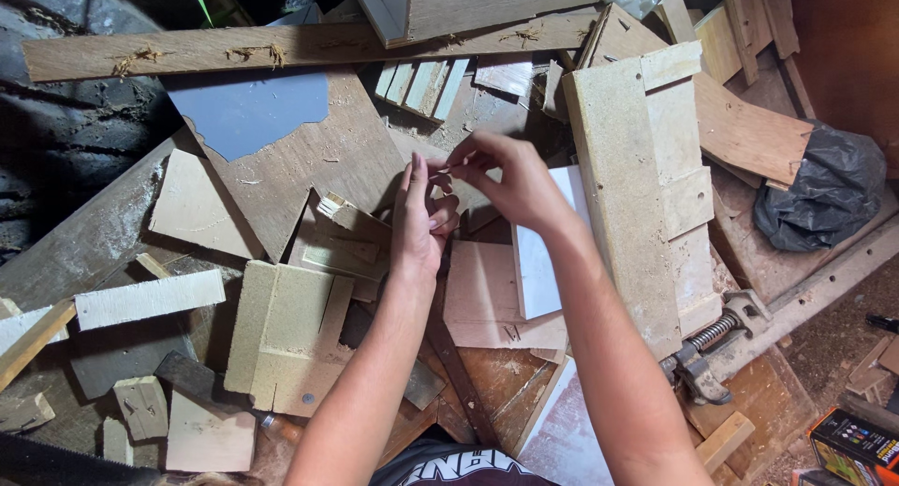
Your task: The person uses a chisel and hammer to carve a small wooden block, then gathers nails from the workbench. They pick up a rectangular wooden piece and use a hand saw to cut it on the table.
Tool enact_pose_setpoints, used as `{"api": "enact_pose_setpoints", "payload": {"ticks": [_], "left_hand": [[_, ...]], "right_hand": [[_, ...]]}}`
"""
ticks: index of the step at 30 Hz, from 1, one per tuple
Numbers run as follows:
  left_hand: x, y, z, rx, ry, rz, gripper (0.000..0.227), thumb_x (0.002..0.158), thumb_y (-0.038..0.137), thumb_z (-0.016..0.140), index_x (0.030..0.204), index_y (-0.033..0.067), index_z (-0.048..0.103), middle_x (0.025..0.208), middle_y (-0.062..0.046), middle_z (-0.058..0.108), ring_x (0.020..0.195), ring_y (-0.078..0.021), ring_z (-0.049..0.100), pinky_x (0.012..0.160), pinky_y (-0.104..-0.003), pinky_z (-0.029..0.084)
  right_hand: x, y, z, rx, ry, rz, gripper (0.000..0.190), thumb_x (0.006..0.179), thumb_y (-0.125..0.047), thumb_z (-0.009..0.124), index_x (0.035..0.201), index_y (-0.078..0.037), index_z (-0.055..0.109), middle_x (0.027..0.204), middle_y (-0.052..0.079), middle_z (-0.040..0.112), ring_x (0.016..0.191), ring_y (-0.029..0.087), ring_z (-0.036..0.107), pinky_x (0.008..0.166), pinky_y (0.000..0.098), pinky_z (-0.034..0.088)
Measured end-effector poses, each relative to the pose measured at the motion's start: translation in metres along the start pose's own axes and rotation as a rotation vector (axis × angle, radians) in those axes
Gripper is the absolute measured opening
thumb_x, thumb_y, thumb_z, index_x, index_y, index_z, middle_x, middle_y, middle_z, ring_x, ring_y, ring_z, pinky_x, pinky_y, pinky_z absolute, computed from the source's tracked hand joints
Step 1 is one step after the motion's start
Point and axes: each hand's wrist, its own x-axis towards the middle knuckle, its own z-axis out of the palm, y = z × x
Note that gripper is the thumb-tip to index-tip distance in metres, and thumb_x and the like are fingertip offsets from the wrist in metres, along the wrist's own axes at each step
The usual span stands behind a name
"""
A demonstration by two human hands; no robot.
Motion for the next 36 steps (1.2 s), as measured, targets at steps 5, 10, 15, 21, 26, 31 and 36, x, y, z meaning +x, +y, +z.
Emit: {"api": "enact_pose_setpoints", "payload": {"ticks": [5,10,15,21,26,31,36], "left_hand": [[0.001,-0.005,-0.002,0.111,0.183,-0.006,0.026,0.104,0.037,0.058,0.111,0.0126,0.060,0.077,0.003,0.053,0.053,-0.0019,0.042,0.046,-0.020,0.030],[0.008,0.001,-0.017,-0.049,-0.085,0.185,0.026,0.110,0.034,0.057,0.098,0.0110,0.055,0.071,0.006,0.044,0.050,-0.0033,0.030,0.045,-0.023,0.024],[0.005,0.012,-0.024,0.052,-0.042,0.181,0.029,0.108,0.035,0.055,0.091,0.0117,0.053,0.066,0.004,0.040,0.048,-0.0055,0.028,0.044,-0.025,0.020],[0.001,0.023,-0.026,-0.151,-0.179,0.140,0.031,0.109,0.034,0.056,0.089,0.0104,0.053,0.066,0.005,0.035,0.052,-0.0054,0.024,0.047,-0.024,0.019],[-0.003,0.028,-0.027,-0.321,-0.294,0.065,0.024,0.108,0.030,0.059,0.093,0.0114,0.054,0.063,0.005,0.033,0.052,-0.0054,0.028,0.048,-0.023,0.022],[-0.003,0.028,-0.029,-0.231,-0.186,0.073,0.016,0.104,0.023,0.065,0.096,0.0105,0.057,0.069,0.004,0.042,0.063,-0.0098,0.045,0.054,-0.021,0.034],[0.002,0.028,-0.034,-0.227,-0.188,0.084,0.022,0.104,0.025,0.064,0.096,0.0050,0.059,0.080,-0.001,0.051,0.069,-0.0090,0.048,0.058,-0.021,0.037]], "right_hand": [[-0.012,-0.008,0.013,0.008,-0.013,-0.068,0.016,0.090,-0.006,0.075,0.106,-0.002,0.071,0.096,0.008,0.076,0.090,0.017,0.074,0.081,0.0334,0.059],[0.004,0.005,-0.005,-0.049,0.053,-0.006,0.015,0.097,-0.007,0.068,0.112,-0.003,0.069,0.101,0.009,0.075,0.093,0.018,0.074,0.080,0.0322,0.059],[0.014,0.017,-0.012,-0.262,0.075,0.178,0.013,0.094,-0.007,0.070,0.107,-0.004,0.071,0.091,0.012,0.074,0.082,0.023,0.073,0.074,0.0360,0.057],[0.006,0.020,0.005,-0.552,-0.020,0.013,0.014,0.083,-0.006,0.075,0.097,-0.004,0.072,0.094,0.012,0.070,0.084,0.031,0.070,0.074,0.0426,0.054],[0.000,0.020,0.014,-0.709,-0.093,-0.021,0.010,0.083,-0.010,0.076,0.089,-0.004,0.071,0.087,0.012,0.070,0.084,0.032,0.069,0.077,0.0483,0.050],[-0.001,0.032,0.003,-0.488,0.182,0.037,0.012,0.093,-0.002,0.068,0.104,-0.004,0.070,0.103,0.015,0.068,0.092,0.034,0.069,0.080,0.0440,0.056],[0.010,0.033,0.001,-0.531,0.009,0.105,0.019,0.087,-0.004,0.069,0.106,-0.006,0.070,0.107,0.014,0.066,0.096,0.033,0.070,0.080,0.0442,0.056]]}}
